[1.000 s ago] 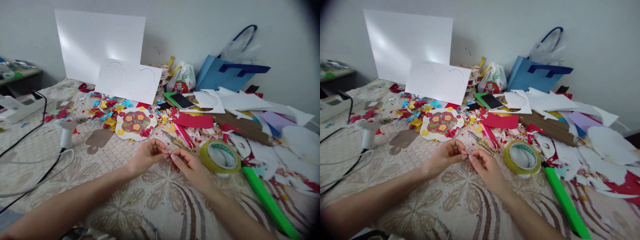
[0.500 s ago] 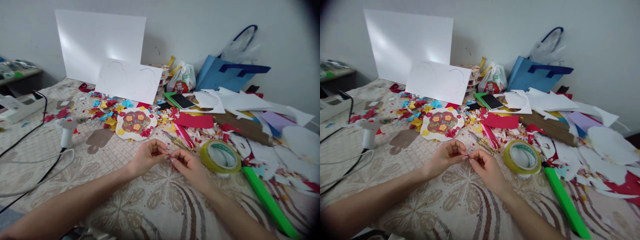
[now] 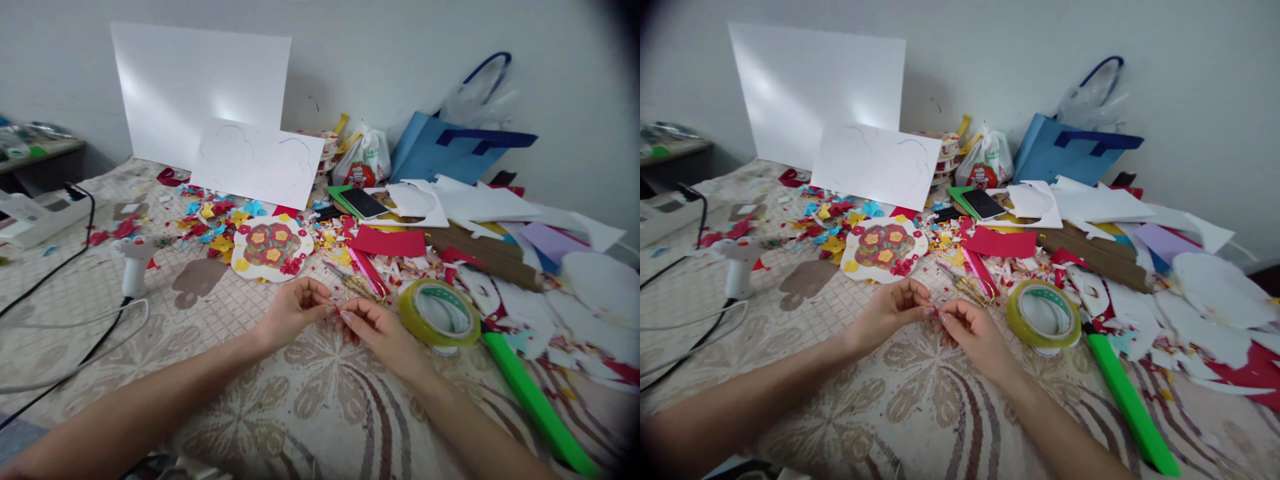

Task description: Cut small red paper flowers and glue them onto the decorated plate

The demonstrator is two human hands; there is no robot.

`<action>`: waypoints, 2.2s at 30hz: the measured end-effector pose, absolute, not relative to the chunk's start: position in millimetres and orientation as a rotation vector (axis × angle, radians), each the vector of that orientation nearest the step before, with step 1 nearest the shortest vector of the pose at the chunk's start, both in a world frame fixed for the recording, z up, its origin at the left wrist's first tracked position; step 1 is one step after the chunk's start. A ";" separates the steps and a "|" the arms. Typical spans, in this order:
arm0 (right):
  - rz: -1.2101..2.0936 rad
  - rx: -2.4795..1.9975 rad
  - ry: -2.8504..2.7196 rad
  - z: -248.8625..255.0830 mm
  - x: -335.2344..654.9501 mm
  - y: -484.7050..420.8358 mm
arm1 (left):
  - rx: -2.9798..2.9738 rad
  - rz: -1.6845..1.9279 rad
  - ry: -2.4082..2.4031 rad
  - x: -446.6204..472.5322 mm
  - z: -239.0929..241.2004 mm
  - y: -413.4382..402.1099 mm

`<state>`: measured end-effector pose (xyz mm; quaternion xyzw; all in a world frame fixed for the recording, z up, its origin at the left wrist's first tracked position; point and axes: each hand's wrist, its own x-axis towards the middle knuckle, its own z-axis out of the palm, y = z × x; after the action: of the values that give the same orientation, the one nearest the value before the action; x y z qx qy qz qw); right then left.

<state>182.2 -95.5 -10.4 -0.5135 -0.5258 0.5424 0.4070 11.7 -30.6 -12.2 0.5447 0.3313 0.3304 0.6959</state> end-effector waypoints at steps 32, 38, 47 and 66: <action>1.318 -1.268 -1.350 -14.2 177.1 -94.3 | 1.392 0.610 0.768 11.5 -9.7 -32.7; 1.327 -1.268 -1.307 -13.1 178.3 -93.0 | 1.252 0.597 0.780 13.4 -11.9 -32.8; 1.299 -1.272 -1.311 -14.3 178.9 -93.8 | 1.311 0.579 0.765 13.3 -15.1 -32.3; 0.595 -1.302 -1.758 -10.2 192.3 -92.3 | 0.816 0.476 0.712 13.7 -17.7 -30.2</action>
<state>192.3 -92.3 -10.2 -0.5203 -0.7024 0.2377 0.4235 13.7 -30.2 -17.7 0.3848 0.3357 0.2242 0.8300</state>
